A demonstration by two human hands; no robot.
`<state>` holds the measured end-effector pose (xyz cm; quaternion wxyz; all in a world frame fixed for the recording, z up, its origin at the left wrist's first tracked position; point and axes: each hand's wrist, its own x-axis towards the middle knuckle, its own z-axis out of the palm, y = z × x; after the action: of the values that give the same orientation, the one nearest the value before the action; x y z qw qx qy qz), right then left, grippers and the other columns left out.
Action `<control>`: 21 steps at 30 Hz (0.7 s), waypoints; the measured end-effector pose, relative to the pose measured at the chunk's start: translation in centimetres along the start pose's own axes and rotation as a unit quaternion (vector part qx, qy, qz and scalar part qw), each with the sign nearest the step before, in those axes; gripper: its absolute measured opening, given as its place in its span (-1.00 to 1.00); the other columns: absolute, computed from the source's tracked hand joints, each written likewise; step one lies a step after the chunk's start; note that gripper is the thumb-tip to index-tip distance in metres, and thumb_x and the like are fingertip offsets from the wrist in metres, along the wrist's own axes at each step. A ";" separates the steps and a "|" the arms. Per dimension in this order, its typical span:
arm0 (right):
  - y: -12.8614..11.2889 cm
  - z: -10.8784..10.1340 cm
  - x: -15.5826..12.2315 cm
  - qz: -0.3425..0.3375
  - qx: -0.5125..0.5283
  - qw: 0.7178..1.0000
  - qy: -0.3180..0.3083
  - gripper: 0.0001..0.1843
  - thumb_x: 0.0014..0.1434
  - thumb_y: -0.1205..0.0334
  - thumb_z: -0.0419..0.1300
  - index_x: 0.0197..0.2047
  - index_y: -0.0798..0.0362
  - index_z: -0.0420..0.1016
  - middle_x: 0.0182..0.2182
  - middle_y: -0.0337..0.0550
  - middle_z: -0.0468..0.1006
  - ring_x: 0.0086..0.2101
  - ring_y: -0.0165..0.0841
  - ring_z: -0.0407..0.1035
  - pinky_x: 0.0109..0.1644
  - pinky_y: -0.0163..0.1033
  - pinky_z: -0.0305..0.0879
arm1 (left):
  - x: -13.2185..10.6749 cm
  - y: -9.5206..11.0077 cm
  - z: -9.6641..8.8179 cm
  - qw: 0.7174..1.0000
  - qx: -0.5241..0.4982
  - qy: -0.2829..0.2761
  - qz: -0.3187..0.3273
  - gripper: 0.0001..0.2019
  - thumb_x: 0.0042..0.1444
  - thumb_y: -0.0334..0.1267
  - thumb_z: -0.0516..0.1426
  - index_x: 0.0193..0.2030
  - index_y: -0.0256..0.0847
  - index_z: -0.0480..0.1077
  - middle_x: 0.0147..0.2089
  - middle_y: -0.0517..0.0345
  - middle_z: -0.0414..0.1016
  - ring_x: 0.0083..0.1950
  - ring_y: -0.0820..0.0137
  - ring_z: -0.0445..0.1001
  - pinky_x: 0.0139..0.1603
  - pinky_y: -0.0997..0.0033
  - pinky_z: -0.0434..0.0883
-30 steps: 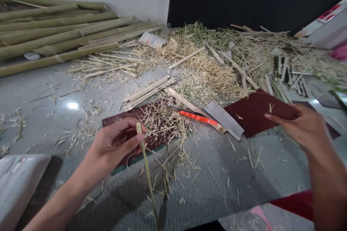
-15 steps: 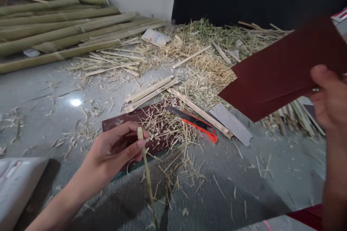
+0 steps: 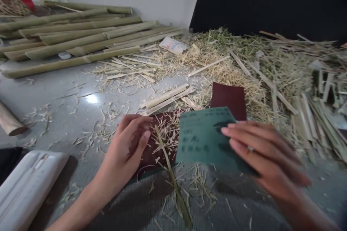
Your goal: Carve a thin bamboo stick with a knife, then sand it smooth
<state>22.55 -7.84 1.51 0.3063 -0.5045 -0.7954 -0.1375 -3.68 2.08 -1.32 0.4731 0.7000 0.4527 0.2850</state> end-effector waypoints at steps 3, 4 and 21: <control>-3.1 1.4 0.2 -0.077 0.039 0.996 -0.002 -0.76 0.04 0.55 0.22 -0.24 0.09 0.45 -0.17 -0.15 0.55 -0.08 -0.37 0.40 0.04 -0.17 0.39 | -0.2 0.8 0.8 0.965 -0.205 -0.102 -0.126 -0.58 0.25 0.01 -0.05 0.10 -0.18 0.32 -0.04 -0.05 0.43 -0.07 0.25 0.47 -0.17 0.31 0.50; -3.6 2.0 0.3 -0.079 0.052 0.995 -0.010 -0.78 0.04 0.53 0.23 -0.26 0.05 0.46 -0.20 -0.22 0.56 -0.10 -0.42 0.40 0.06 -0.23 0.37 | -0.3 1.0 1.1 0.947 -0.258 -0.118 -0.153 -0.56 0.22 0.02 0.00 0.16 -0.14 0.26 -0.04 -0.04 0.45 -0.11 0.26 0.49 -0.23 0.34 0.51; -3.1 4.6 -1.9 0.440 0.435 0.750 -0.233 -0.54 0.10 -0.07 0.19 -0.02 0.05 0.42 -0.20 -0.05 0.54 -0.18 -0.22 0.45 -0.17 -0.13 0.48 | -0.9 1.8 1.7 0.967 -0.212 -0.133 -0.053 -0.62 0.21 -0.29 0.09 0.14 -0.12 0.14 -0.14 0.12 0.51 -0.23 0.46 0.49 -0.28 0.56 0.45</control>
<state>18.75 -8.21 -3.00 0.3244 -0.6270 -0.5060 0.4956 -2.05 0.29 -0.33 0.6807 0.5906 0.3514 0.2537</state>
